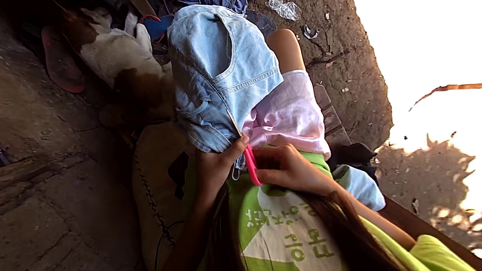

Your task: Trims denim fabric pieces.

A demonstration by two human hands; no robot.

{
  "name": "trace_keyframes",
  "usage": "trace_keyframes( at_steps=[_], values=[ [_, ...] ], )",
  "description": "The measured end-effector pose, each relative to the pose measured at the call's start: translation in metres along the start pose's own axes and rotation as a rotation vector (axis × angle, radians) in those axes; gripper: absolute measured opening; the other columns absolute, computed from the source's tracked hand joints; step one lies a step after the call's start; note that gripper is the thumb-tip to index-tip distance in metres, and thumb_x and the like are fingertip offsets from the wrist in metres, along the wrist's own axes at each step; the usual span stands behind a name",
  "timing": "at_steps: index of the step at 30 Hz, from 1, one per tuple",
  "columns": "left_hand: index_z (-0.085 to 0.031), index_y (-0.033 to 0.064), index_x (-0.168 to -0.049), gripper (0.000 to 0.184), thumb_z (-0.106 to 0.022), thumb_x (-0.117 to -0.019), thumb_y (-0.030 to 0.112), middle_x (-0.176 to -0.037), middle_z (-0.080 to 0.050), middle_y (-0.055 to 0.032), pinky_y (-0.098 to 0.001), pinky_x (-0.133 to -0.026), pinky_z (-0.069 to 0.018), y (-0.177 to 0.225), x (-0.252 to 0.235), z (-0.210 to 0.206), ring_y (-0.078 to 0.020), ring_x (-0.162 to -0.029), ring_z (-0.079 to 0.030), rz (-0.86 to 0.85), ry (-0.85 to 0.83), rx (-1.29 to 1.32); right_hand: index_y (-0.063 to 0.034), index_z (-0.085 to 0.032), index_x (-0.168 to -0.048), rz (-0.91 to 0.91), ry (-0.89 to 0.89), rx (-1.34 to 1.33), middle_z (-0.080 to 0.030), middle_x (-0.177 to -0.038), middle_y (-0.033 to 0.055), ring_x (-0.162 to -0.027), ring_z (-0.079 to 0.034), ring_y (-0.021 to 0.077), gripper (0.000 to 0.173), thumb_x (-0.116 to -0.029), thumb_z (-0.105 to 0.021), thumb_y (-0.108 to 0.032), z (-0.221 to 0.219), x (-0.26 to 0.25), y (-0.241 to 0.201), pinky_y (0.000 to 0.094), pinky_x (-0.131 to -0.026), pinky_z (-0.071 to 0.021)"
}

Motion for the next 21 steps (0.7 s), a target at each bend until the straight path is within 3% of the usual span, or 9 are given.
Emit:
trace_keyframes(
  at_steps=[2, 4, 6, 8, 12, 14, 21],
  values=[
    [-0.065, 0.0108, -0.112, 0.033, -0.078, -0.0820, 0.004, -0.092, -0.075, 0.0056, -0.0243, -0.075, -0.0615, 0.001, 0.000, 0.000, -0.0049, -0.082, -0.072, -0.039, -0.017, 0.013, -0.0007, -0.068, -0.100, 0.019, -0.016, -0.066, -0.065, -0.080, -0.0059, -0.071, -0.057, -0.0091, 0.030, -0.0984, -0.061, -0.029, -0.002, -0.003, -0.001, 0.0120, -0.066, -0.0476],
    [-0.057, 0.0123, -0.121, 0.032, -0.071, -0.0943, 0.021, -0.096, -0.073, 0.0098, -0.0208, -0.072, -0.0594, 0.002, 0.000, 0.006, -0.0011, -0.084, -0.070, -0.076, 0.027, -0.004, -0.0065, -0.065, -0.096, 0.010, -0.046, -0.179, -0.060, -0.079, -0.0131, -0.072, -0.053, -0.0122, 0.023, -0.1006, -0.052, -0.025, -0.007, -0.004, -0.002, 0.0102, -0.067, -0.0444],
    [-0.052, 0.0143, -0.125, 0.028, -0.062, -0.1002, 0.024, -0.097, -0.068, 0.0139, -0.0189, -0.075, -0.0579, 0.004, 0.003, 0.014, 0.0030, -0.086, -0.067, -0.065, 0.130, -0.015, -0.0107, -0.062, -0.096, 0.022, -0.101, -0.306, -0.056, -0.081, -0.0167, -0.076, -0.052, -0.0125, 0.025, -0.1036, -0.044, -0.027, -0.014, -0.004, -0.004, 0.0099, -0.070, -0.0434],
    [-0.056, 0.0140, -0.118, 0.019, -0.060, -0.0998, 0.016, -0.089, -0.068, 0.0122, -0.0183, -0.067, -0.0578, 0.006, 0.006, 0.018, 0.0021, -0.076, -0.067, -0.081, 0.228, 0.026, -0.0134, -0.061, -0.096, 0.007, -0.126, -0.409, -0.057, -0.082, -0.0182, -0.078, -0.053, -0.0117, 0.027, -0.1045, -0.042, -0.030, -0.020, -0.005, -0.005, 0.0104, -0.072, -0.0446],
    [-0.057, 0.0140, -0.119, 0.023, -0.064, -0.0968, 0.009, -0.094, -0.072, 0.0110, -0.0218, -0.074, -0.0606, 0.010, 0.015, 0.013, -0.0007, -0.086, -0.070, -0.170, 0.232, 0.119, -0.0209, -0.061, -0.095, -0.032, -0.136, -0.544, -0.059, -0.083, -0.0195, -0.080, -0.055, -0.0102, 0.044, -0.1009, -0.045, -0.062, -0.027, -0.004, 0.001, 0.0111, -0.074, -0.0457],
    [-0.057, 0.0147, -0.120, 0.027, -0.067, -0.0952, 0.010, -0.094, -0.072, 0.0101, -0.0227, -0.074, -0.0610, 0.008, 0.018, 0.009, -0.0019, -0.085, -0.071, -0.186, 0.210, 0.163, -0.0225, -0.063, -0.095, -0.038, -0.135, -0.597, -0.060, -0.084, -0.0186, -0.081, -0.056, -0.0097, 0.049, -0.0972, -0.046, -0.069, -0.028, -0.004, 0.003, 0.0114, -0.074, -0.0462],
    [-0.062, 0.0149, -0.113, 0.022, -0.069, -0.0936, 0.007, -0.090, -0.074, 0.0087, -0.0229, -0.073, -0.0612, 0.006, 0.023, -0.006, -0.0027, -0.081, -0.071, -0.183, 0.163, 0.239, -0.0250, -0.065, -0.093, -0.065, -0.045, -0.703, -0.062, -0.081, -0.0189, -0.076, -0.057, -0.0096, 0.045, -0.0930, -0.054, -0.069, -0.026, 0.006, -0.002, 0.0109, -0.070, -0.0464]
  ],
)
Point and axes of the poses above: each hand's wrist, its own x-axis away from the middle knuckle, its own z-axis out of the back of the hand, y = z × x, the point moved 9 cm from there along -x, towards the middle knuckle
